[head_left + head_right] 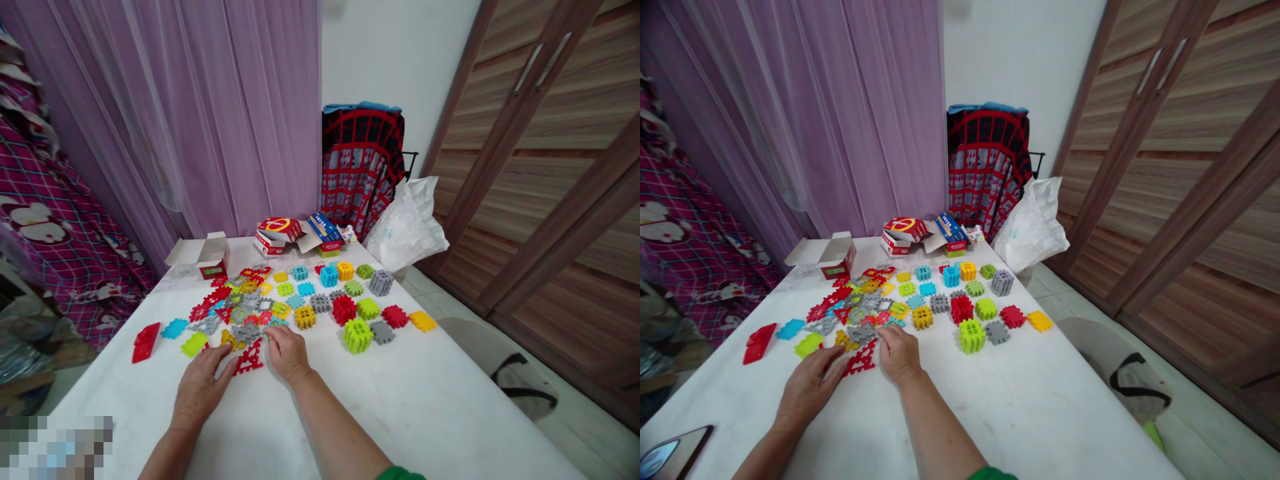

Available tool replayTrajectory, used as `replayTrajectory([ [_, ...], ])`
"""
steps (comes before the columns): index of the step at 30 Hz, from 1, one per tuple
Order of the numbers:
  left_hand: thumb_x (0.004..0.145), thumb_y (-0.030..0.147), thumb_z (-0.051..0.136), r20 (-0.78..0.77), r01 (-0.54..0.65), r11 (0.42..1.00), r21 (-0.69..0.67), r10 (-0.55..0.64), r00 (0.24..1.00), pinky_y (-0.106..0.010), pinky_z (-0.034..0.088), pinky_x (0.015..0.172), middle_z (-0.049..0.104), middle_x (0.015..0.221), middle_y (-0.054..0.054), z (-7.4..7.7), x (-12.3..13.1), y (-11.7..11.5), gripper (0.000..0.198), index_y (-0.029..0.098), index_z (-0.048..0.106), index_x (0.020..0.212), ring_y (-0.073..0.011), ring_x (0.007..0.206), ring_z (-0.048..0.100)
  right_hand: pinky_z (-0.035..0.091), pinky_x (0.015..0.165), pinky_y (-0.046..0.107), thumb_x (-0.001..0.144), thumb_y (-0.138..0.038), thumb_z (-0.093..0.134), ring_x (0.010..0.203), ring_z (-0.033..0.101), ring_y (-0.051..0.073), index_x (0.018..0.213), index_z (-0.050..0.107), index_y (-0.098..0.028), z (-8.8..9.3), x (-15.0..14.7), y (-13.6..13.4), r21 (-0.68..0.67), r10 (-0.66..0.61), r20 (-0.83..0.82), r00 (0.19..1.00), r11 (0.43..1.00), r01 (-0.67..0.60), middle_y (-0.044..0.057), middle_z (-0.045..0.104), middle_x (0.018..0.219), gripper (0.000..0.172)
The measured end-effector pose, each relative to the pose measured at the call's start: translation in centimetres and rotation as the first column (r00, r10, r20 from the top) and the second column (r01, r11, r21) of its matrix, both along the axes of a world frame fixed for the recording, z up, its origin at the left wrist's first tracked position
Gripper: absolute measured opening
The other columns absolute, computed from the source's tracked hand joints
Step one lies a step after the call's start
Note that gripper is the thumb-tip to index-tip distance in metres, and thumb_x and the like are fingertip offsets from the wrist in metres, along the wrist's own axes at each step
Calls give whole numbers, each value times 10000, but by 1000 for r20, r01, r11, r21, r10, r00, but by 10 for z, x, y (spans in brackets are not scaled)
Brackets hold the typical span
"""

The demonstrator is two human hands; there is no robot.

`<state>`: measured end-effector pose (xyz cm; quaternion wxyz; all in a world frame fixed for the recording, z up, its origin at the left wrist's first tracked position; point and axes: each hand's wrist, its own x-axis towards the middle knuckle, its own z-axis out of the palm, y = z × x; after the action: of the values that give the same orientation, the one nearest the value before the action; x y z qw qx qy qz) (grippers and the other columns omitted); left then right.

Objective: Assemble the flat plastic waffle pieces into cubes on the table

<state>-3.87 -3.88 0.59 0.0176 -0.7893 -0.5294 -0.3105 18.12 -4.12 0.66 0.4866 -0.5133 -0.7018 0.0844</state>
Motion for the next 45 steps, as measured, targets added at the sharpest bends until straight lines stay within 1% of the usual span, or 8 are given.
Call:
replayTrajectory([
  [4,841,583,550,-32,78,997,13,-77,996,-381,535,909,749,1058,-83,0,1,-3,427,254,724,1051,-245,991,690,544,828,266,820,-118,457,877,691,159,1011,731,-252,-2,2,3,-8,-21,-109,994,1000,20,31,748,948,360],
  [10,904,410,523,-44,56,998,17,-55,998,-398,537,895,726,1052,-85,4,4,-8,277,252,748,935,-222,970,678,548,818,291,847,-186,436,841,702,180,973,733,-207,-9,9,10,-81,-85,-315,945,995,63,60,756,888,322],
  [20,836,456,642,-72,64,996,56,-60,996,-446,498,959,676,1201,-105,-3,7,-14,355,250,695,1121,-267,1114,619,543,835,283,858,-211,437,876,705,182,985,727,-199,-10,7,6,-95,-45,-268,962,995,20,78,755,935,316],
  [29,856,416,610,-103,-244,970,-1,243,965,-447,479,966,676,1215,-99,-6,8,-10,283,236,722,1045,-282,1125,608,548,769,256,866,-186,448,812,710,167,969,724,-198,-17,5,6,16,-1,-171,985,1000,4,58,756,878,295],
  [36,868,363,585,-109,-351,936,9,350,930,-446,482,949,657,1258,-118,-2,11,-13,329,209,669,1145,-289,1135,607,525,749,248,890,-239,449,790,707,168,950,691,-220,-12,-1,0,-53,-21,-107,994,998,15,37,754,868,250],
  [38,867,377,591,-117,-297,953,54,302,946,-462,459,987,630,1305,-139,-2,13,-13,400,198,633,1223,-302,1187,581,510,708,239,887,-240,446,736,698,163,921,677,-220,-9,-1,-1,-101,-32,-79,996,995,24,26,746,821,234],
  [42,863,457,603,-230,-19,994,103,43,972,-494,377,1076,541,1439,-110,0,21,-8,504,290,573,1337,-315,1331,475,483,694,231,888,-233,433,711,684,159,885,657,-221,-4,-2,-4,-155,41,-19,999,987,-43,10,727,776,225],
  [45,871,455,596,-273,5,998,66,13,962,-539,336,1098,542,1448,-74,5,29,-1,473,335,581,1329,-329,1362,442,481,706,224,887,-232,425,721,687,152,874,653,-227,-3,-2,-4,-165,48,-59,997,985,-58,5,731,785,229],
])
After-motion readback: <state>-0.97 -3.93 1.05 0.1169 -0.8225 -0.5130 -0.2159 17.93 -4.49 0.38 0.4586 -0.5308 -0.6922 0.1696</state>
